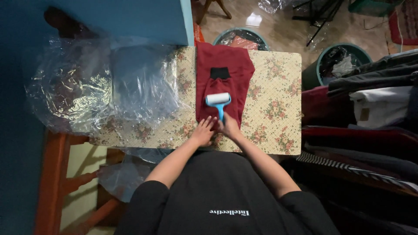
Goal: The person lays a maroon garment flat on a table, uses a lint roller to remove lint, folds the garment into a compact rectangle, and places it into a clear plastic bag. The person then seals the bag and sets it aside.
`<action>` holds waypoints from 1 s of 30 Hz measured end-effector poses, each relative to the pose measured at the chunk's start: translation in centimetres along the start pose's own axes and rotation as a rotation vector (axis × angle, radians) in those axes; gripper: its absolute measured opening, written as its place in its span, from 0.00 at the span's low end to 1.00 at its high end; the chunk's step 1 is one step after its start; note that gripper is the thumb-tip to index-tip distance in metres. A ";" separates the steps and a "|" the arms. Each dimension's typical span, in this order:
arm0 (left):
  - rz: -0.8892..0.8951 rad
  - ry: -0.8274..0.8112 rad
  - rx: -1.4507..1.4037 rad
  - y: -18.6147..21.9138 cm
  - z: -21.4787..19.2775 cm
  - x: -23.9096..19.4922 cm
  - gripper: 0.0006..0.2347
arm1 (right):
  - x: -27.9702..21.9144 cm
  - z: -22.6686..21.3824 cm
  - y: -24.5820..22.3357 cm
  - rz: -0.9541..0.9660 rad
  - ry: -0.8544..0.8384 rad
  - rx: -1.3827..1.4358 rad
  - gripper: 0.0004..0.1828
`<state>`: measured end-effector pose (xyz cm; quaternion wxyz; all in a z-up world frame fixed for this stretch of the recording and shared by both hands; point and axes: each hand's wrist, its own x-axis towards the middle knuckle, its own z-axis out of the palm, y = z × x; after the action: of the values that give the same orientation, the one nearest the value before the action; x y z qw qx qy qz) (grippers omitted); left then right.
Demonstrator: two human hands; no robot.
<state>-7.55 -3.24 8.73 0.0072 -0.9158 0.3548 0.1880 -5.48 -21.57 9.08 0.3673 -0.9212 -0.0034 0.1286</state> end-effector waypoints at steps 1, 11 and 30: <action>0.000 0.000 -0.002 0.1 -0.4 -0.1 0.29 | 1.8 0.0 -0.2 0.001 -0.001 -0.001 0.18; 0.006 -0.062 -0.155 -0.7 -0.1 0.3 0.27 | 13.5 1.3 4.2 -0.018 0.107 -0.111 0.27; 0.029 0.047 -0.126 -1.3 0.8 0.9 0.26 | 6.8 -2.7 4.0 0.041 0.099 0.082 0.27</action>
<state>-6.37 -2.77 7.48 -0.0616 -0.9134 0.3556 0.1883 1.36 -25.62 6.65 0.4015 -0.9105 0.0389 0.0906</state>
